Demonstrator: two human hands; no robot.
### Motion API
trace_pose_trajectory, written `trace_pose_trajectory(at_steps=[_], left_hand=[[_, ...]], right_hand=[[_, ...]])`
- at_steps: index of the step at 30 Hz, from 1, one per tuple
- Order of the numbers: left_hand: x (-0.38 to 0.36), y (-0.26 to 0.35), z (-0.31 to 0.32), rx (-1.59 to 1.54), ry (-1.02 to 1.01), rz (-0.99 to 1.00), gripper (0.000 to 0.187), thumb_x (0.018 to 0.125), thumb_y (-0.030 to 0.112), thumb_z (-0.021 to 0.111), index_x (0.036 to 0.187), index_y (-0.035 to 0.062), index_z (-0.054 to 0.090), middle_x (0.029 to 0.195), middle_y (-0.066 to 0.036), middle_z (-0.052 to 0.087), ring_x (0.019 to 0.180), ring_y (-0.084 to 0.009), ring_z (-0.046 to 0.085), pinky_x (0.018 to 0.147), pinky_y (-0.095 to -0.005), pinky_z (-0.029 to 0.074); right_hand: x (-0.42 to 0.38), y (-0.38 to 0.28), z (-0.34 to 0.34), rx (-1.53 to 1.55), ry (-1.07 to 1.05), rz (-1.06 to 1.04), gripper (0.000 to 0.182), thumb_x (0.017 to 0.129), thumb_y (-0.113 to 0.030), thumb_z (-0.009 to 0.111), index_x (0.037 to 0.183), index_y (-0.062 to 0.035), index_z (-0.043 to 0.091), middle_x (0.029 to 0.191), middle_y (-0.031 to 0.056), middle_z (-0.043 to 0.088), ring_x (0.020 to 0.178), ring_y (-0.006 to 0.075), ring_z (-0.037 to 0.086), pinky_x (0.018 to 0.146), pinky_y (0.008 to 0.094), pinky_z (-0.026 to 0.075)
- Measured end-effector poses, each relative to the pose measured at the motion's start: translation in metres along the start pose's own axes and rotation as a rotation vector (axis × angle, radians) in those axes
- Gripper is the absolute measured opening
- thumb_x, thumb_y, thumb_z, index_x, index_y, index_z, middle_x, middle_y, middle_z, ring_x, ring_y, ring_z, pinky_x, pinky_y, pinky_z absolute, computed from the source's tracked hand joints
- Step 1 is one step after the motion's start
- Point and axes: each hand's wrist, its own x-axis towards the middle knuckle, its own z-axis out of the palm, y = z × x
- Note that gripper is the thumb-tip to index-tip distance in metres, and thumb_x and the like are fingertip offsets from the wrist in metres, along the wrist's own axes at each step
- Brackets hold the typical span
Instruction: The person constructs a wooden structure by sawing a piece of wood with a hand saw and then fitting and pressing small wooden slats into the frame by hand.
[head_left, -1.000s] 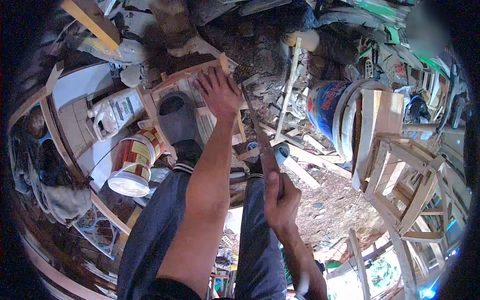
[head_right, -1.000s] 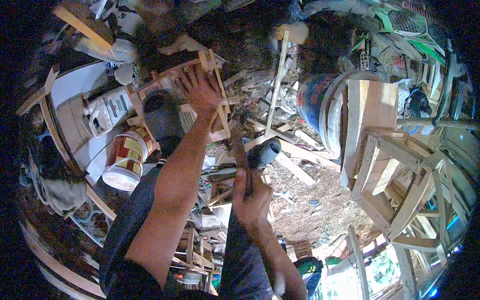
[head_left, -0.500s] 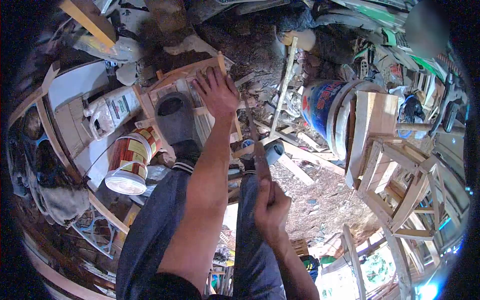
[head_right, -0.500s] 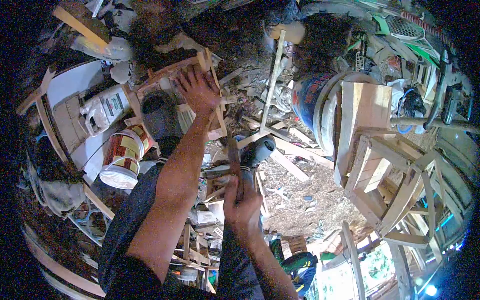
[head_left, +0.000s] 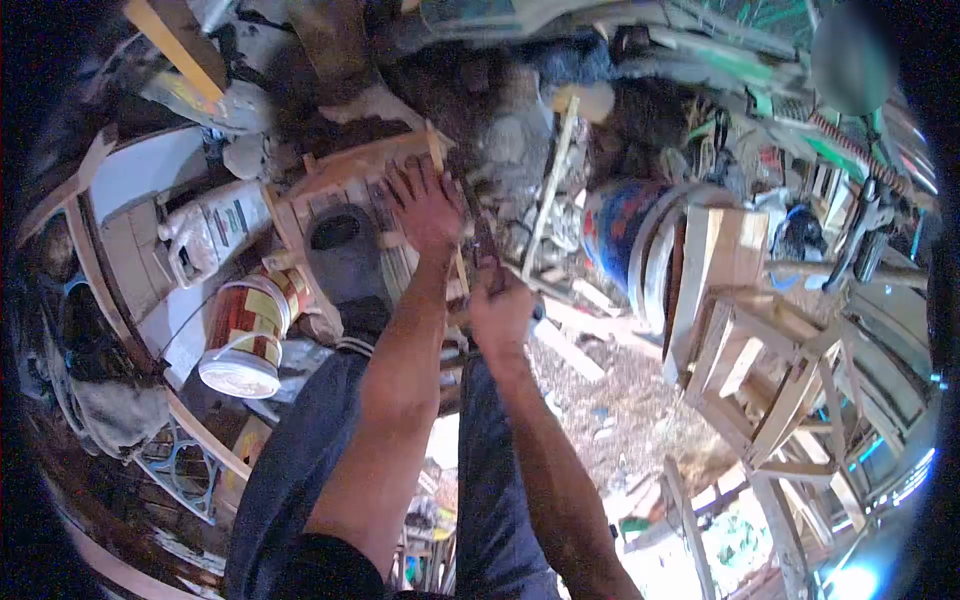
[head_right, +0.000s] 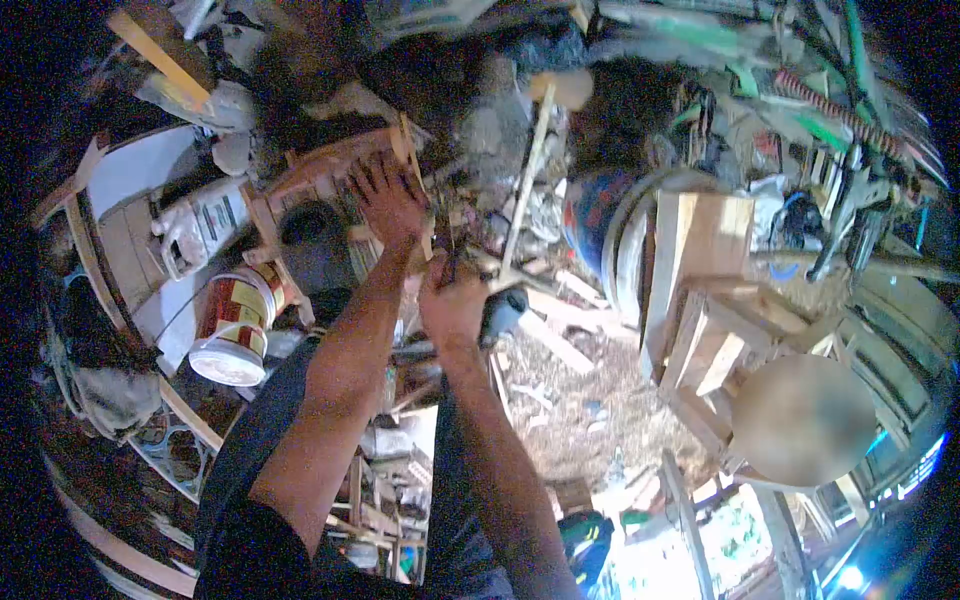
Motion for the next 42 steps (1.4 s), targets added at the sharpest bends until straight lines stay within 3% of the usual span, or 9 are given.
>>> trace_pose_trajectory(at_steps=[10, 17, 23, 27, 29, 30, 32, 39, 42], left_hand=[[-0.003, -0.001, -0.008, -0.042, 0.015, -0.001, 0.042, 0.091, 0.027, 0.043, 0.124, 0.0021, 0.048, 0.128, -0.016, 0.046, 0.129, -0.0399, 0.032, 0.11, -0.0534, 0.017], [-0.001, -0.001, 0.0, -0.008, 0.057, 0.016, 0.044, 0.089, 0.031, 0.045, 0.122, 0.0017, 0.052, 0.128, -0.017, 0.048, 0.128, -0.0404, 0.033, 0.11, -0.0534, 0.016], [-0.007, -0.002, 0.0, -0.025, 0.04, -0.011, 0.045, 0.09, 0.029, 0.043, 0.126, 0.0019, 0.047, 0.129, -0.016, 0.046, 0.128, -0.0399, 0.032, 0.109, -0.0543, 0.016], [-0.001, 0.001, -0.001, -0.046, 0.104, 0.04, 0.044, 0.089, 0.028, 0.044, 0.122, -0.0009, 0.05, 0.128, -0.017, 0.047, 0.126, -0.0416, 0.034, 0.109, -0.0552, 0.017], [-0.003, -0.001, -0.001, -0.076, 0.127, 0.038, 0.044, 0.089, 0.028, 0.044, 0.121, -0.0012, 0.051, 0.128, -0.017, 0.047, 0.126, -0.0417, 0.035, 0.109, -0.0552, 0.017], [-0.008, -0.003, -0.001, -0.076, 0.118, 0.031, 0.044, 0.089, 0.028, 0.044, 0.121, -0.0012, 0.051, 0.128, -0.017, 0.047, 0.126, -0.0417, 0.035, 0.109, -0.0552, 0.017], [-0.003, -0.002, -0.001, -0.072, 0.118, 0.046, 0.045, 0.089, 0.029, 0.043, 0.122, -0.0002, 0.05, 0.128, -0.017, 0.048, 0.126, -0.0415, 0.035, 0.109, -0.0552, 0.017], [-0.001, -0.006, 0.003, 0.004, 0.087, 0.027, 0.045, 0.089, 0.03, 0.044, 0.125, 0.0031, 0.048, 0.129, -0.014, 0.047, 0.128, -0.0387, 0.033, 0.11, -0.0528, 0.016], [-0.002, -0.009, 0.009, 0.013, 0.086, 0.034, 0.045, 0.09, 0.032, 0.045, 0.124, 0.004, 0.051, 0.129, -0.016, 0.049, 0.128, -0.0387, 0.033, 0.11, -0.0531, 0.016]], right_hand=[[-0.021, 0.124, 0.057, 0.546, 0.064, -0.177, 0.03, 0.092, -0.024, 0.052, 0.082, 0.0022, 0.062, 0.058, 0.0148, 0.055, 0.053, 0.0141, 0.052, 0.052, 0.0341, 0.044], [-0.003, 0.206, 0.116, 0.242, 0.006, -0.256, 0.03, 0.092, -0.026, 0.052, 0.092, 0.0024, 0.06, 0.065, 0.0168, 0.055, 0.055, 0.0241, 0.055, 0.053, 0.0368, 0.044], [0.014, 0.031, -0.021, 0.31, -0.22, 0.144, 0.043, 0.093, -0.039, 0.048, 0.095, 0.0018, 0.061, 0.067, 0.0202, 0.059, 0.061, 0.0301, 0.06, 0.059, 0.0391, 0.046], [0.096, -0.038, -0.052, -0.1, -0.304, -0.304, 0.037, 0.089, -0.034, 0.049, 0.094, 0.0002, 0.061, 0.072, 0.0232, 0.062, 0.071, 0.0391, 0.063, 0.062, 0.0483, 0.048], [0.122, -0.037, -0.042, 0.175, -0.56, 0.194, 0.037, 0.09, -0.034, 0.048, 0.098, -0.0007, 0.062, 0.075, 0.0246, 0.062, 0.075, 0.0386, 0.064, 0.065, 0.0501, 0.048], [0.117, 0.003, -0.031, 0.041, -0.376, -0.419, 0.042, 0.092, -0.037, 0.048, 0.087, 0.0001, 0.065, 0.077, 0.0254, 0.063, 0.073, 0.0386, 0.064, 0.066, 0.0501, 0.047], [0.051, -0.024, -0.045, -0.037, -0.271, -0.034, 0.035, 0.091, -0.031, 0.052, 0.093, 0.0014, 0.064, 0.077, 0.0249, 0.063, 0.072, 0.0383, 0.064, 0.066, 0.0487, 0.048], [-0.006, 0.164, 0.1, 0.099, 0.276, -0.693, 0.036, 0.091, -0.03, 0.055, 0.112, -0.001, 0.059, 0.071, 0.0178, 0.062, 0.061, 0.0271, 0.06, 0.063, 0.0376, 0.049], [-0.001, 0.156, 0.098, 0.516, 0.022, -0.389, 0.032, 0.092, -0.027, 0.054, 0.114, -0.0035, 0.057, 0.069, 0.0117, 0.061, 0.057, 0.0214, 0.057, 0.058, 0.0332, 0.047]])
